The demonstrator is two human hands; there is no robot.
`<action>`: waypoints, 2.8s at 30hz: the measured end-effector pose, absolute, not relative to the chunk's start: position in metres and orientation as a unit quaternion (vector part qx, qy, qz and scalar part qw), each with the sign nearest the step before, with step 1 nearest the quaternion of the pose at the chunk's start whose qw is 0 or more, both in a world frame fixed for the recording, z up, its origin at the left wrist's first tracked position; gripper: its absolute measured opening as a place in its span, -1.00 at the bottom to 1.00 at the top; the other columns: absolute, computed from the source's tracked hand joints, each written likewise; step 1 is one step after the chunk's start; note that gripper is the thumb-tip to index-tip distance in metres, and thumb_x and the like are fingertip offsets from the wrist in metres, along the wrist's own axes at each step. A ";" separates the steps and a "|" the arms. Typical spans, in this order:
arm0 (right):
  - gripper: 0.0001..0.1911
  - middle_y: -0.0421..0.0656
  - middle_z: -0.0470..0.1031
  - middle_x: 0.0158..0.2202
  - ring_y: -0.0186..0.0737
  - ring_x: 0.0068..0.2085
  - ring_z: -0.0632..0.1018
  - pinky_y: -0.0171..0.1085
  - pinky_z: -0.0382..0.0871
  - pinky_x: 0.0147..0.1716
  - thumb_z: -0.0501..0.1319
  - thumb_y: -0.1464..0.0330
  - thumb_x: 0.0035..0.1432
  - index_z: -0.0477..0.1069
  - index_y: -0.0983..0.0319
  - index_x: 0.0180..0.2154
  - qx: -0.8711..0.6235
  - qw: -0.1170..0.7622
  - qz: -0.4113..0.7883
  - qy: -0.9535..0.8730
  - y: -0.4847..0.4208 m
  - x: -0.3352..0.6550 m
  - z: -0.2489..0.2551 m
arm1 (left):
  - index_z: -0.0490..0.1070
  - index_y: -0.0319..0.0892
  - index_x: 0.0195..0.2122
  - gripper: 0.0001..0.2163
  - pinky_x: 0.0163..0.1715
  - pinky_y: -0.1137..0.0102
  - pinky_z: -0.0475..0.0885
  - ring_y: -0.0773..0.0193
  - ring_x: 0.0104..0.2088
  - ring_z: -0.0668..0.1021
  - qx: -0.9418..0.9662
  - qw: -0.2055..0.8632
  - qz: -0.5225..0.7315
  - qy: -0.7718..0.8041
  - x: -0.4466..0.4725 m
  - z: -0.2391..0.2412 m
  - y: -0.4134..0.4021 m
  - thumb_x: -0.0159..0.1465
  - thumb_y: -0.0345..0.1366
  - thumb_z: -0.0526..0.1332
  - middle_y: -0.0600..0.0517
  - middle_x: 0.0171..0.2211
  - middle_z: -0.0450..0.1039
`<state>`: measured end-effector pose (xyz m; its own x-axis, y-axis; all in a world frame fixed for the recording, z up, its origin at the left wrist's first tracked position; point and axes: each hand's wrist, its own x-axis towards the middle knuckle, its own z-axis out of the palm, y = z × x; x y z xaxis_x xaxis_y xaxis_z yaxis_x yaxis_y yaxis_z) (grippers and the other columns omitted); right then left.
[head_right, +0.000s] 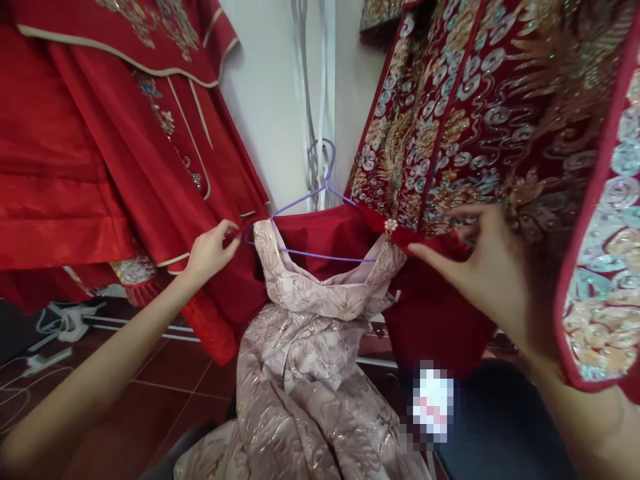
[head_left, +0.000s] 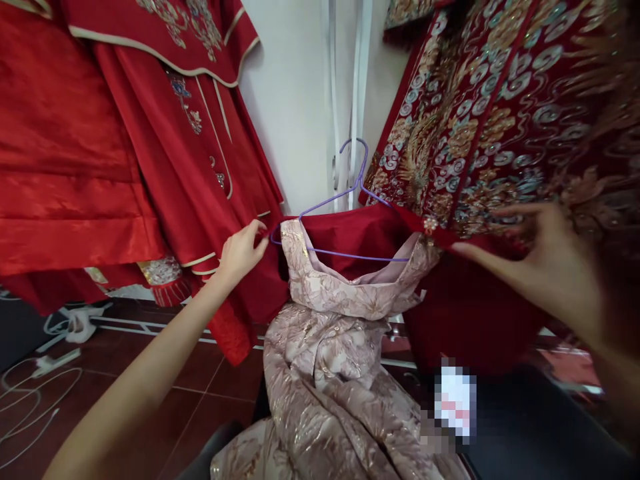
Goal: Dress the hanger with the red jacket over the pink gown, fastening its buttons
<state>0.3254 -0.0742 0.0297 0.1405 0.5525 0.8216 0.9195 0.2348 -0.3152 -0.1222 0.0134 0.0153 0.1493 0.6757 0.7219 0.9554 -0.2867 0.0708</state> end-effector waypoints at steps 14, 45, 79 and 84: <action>-0.78 -0.04 0.49 -0.35 -0.01 -0.30 0.51 -0.17 0.29 -0.34 0.05 0.27 0.15 0.41 0.19 -0.42 -0.529 0.374 -0.162 -0.744 -0.051 0.305 0.007 | 0.30 -0.09 -0.18 -0.90 -0.21 0.36 0.38 0.24 -0.28 0.50 -0.691 0.150 -0.540 -0.456 -0.075 0.048 -0.016 0.30 -0.27 0.06 0.02 -0.27 0.47; -0.29 -0.06 0.34 0.02 -0.12 0.08 0.42 -0.10 0.41 0.00 0.24 0.42 -0.04 0.04 0.09 0.15 -0.281 0.557 0.301 -0.721 -0.019 0.206 -0.035 | 0.48 -0.15 -0.05 -0.73 -0.13 0.37 0.45 0.29 -0.25 0.55 -0.753 -0.076 -0.484 -0.439 0.010 -0.032 -0.021 0.24 -0.46 0.18 -0.01 -0.24 0.51; -0.74 -0.12 0.63 -0.26 -0.13 -0.21 0.63 -0.17 0.58 -0.18 0.37 0.21 0.02 0.56 0.21 -0.24 -0.336 0.583 0.265 -0.690 -0.012 0.198 -0.023 | 0.46 -0.20 -0.36 -0.92 -0.33 0.45 0.51 0.37 -0.41 0.55 -0.747 -0.113 -0.505 -0.418 0.028 -0.015 -0.017 0.09 -0.38 0.29 0.03 -0.39 0.53; -0.70 -0.10 0.63 -0.26 -0.11 -0.21 0.64 -0.16 0.56 -0.18 0.39 0.17 -0.02 0.54 0.22 -0.29 -0.329 0.588 0.276 -0.685 -0.009 0.198 -0.021 | 0.50 -0.17 -0.30 -0.91 -0.32 0.45 0.49 0.35 -0.38 0.56 -0.768 -0.069 -0.487 -0.411 0.024 -0.014 -0.022 0.17 -0.36 0.24 0.03 -0.34 0.55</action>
